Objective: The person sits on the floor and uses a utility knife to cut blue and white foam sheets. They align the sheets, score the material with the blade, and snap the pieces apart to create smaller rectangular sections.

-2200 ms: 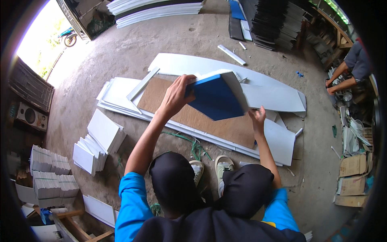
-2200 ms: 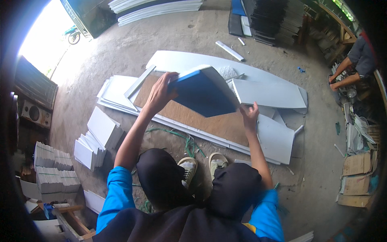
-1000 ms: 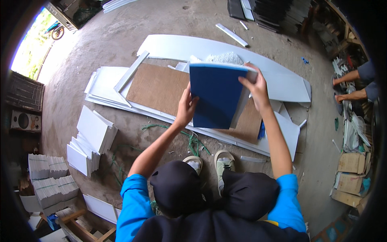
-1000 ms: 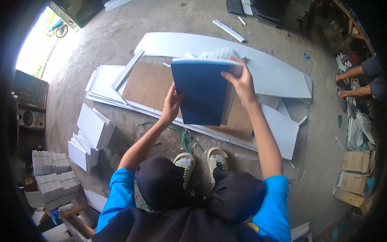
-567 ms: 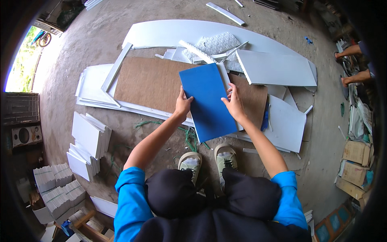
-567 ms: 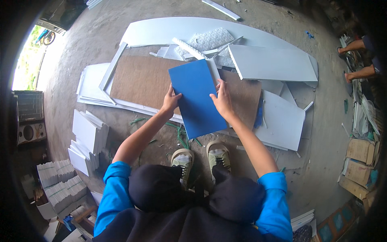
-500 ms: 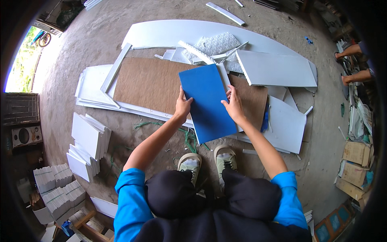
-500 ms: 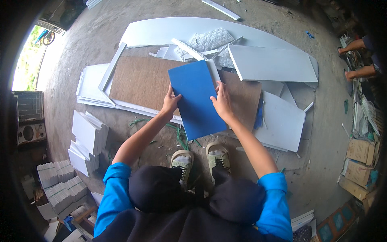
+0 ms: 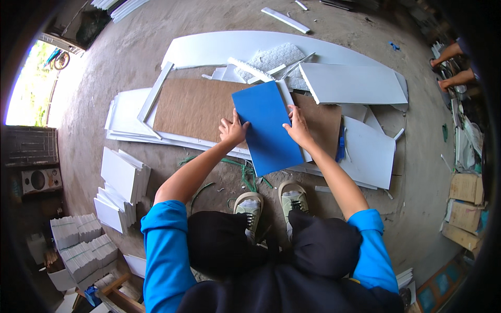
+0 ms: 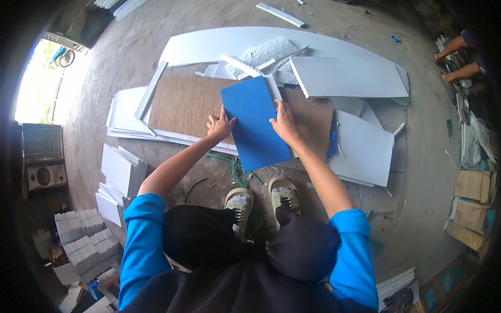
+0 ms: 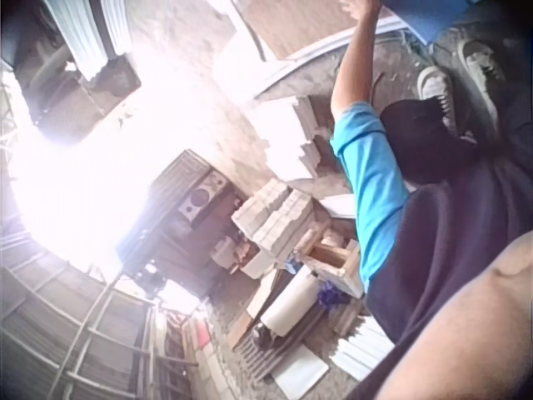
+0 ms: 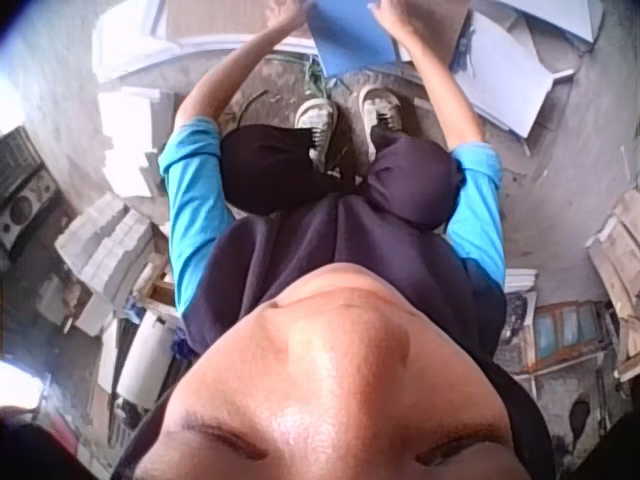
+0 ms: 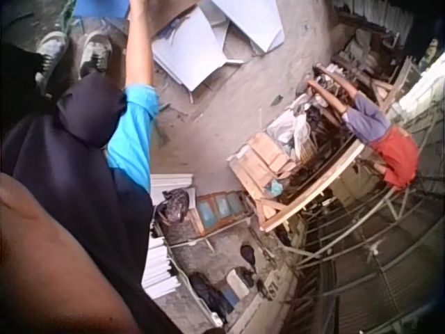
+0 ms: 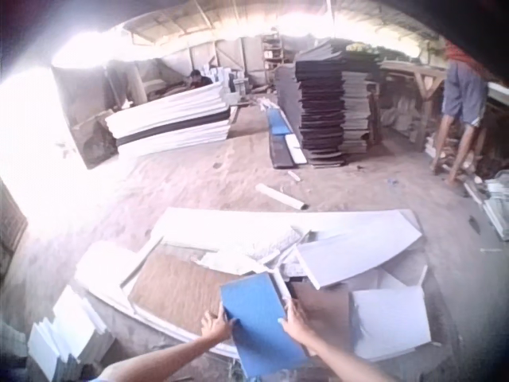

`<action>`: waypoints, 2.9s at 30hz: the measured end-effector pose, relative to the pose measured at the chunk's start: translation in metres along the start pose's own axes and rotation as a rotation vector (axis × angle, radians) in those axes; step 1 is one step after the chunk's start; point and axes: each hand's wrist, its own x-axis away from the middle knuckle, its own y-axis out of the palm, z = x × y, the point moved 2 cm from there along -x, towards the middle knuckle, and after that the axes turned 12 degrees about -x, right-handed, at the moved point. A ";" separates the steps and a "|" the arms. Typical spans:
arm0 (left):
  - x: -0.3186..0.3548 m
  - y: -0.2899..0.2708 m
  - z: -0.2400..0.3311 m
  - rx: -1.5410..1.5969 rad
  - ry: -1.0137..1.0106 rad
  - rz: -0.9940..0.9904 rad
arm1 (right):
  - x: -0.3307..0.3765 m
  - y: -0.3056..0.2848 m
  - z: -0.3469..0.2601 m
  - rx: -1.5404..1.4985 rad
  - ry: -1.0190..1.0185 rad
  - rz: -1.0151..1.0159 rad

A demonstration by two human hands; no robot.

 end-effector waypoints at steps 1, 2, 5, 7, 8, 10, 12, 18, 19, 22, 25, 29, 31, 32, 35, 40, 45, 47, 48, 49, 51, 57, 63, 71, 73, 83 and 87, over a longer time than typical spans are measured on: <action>-0.001 0.001 0.000 -0.008 0.006 0.003 | 0.003 -0.003 0.001 -0.127 0.010 0.023; -0.002 0.001 -0.001 -0.017 0.014 0.006 | 0.008 -0.014 0.004 -0.150 0.004 0.101; 0.008 0.007 -0.014 0.003 -0.005 0.109 | 0.045 -0.054 0.001 -0.059 -0.058 0.453; 0.021 0.013 -0.004 0.035 -0.031 0.185 | 0.080 -0.087 0.029 0.219 0.038 0.560; 0.026 0.017 0.001 0.047 -0.027 0.223 | 0.094 -0.099 0.042 0.381 0.118 0.589; 0.033 0.026 0.011 0.088 -0.038 0.303 | 0.107 -0.110 0.064 0.405 0.179 0.557; 0.037 0.036 0.016 0.143 -0.088 0.385 | 0.109 -0.114 0.072 0.424 0.190 0.521; 0.040 0.045 0.026 0.223 -0.170 0.482 | 0.087 -0.118 0.076 0.477 0.203 0.386; 0.042 0.044 0.026 0.248 -0.148 0.497 | 0.087 -0.123 0.076 0.407 0.251 0.367; 0.042 0.045 0.020 0.278 -0.075 0.572 | 0.088 -0.136 0.085 0.414 0.264 0.470; 0.044 0.044 0.011 0.300 -0.044 0.597 | 0.087 -0.138 0.059 0.273 0.395 0.498; 0.035 0.042 0.006 0.553 0.238 0.682 | 0.061 -0.085 0.035 -0.254 0.347 0.248; 0.028 0.044 0.009 0.536 0.243 0.655 | 0.043 -0.050 0.027 -0.288 0.250 0.135; 0.027 0.046 0.015 0.530 0.251 0.640 | 0.036 -0.040 0.033 -0.166 0.209 0.152; 0.030 0.044 0.017 0.485 0.252 0.594 | 0.024 -0.021 0.028 -0.136 0.182 0.074; 0.035 0.040 0.014 0.443 0.259 0.594 | 0.025 -0.010 0.023 -0.037 0.198 0.124; 0.035 0.040 0.017 0.449 0.268 0.580 | 0.033 -0.005 0.017 0.110 0.021 0.190; 0.034 0.040 0.014 0.463 0.281 0.581 | 0.034 -0.004 0.011 0.120 0.032 0.200; 0.033 0.039 0.014 0.462 0.280 0.583 | 0.034 -0.002 0.009 0.124 0.035 0.205; 0.034 0.039 0.014 0.462 0.278 0.586 | 0.035 -0.002 0.009 0.147 0.018 0.237; 0.034 0.039 0.013 0.488 0.271 0.571 | 0.036 -0.001 0.008 0.146 0.036 0.207; 0.034 0.038 0.014 0.526 0.263 0.626 | 0.036 -0.002 0.001 0.111 0.047 0.175; 0.034 0.041 0.013 0.523 0.270 0.588 | 0.036 -0.003 0.006 0.140 0.002 0.164; 0.065 0.045 -0.006 0.399 0.425 0.593 | 0.035 -0.002 0.009 0.198 0.019 0.133; 0.102 0.053 -0.019 0.345 0.519 0.555 | 0.034 -0.004 0.010 0.193 0.015 0.152; 0.146 0.079 -0.018 0.268 0.509 0.555 | 0.027 -0.004 0.008 0.213 0.062 0.081; 0.157 0.073 0.000 0.032 0.402 0.586 | 0.028 -0.005 0.009 0.217 0.040 0.099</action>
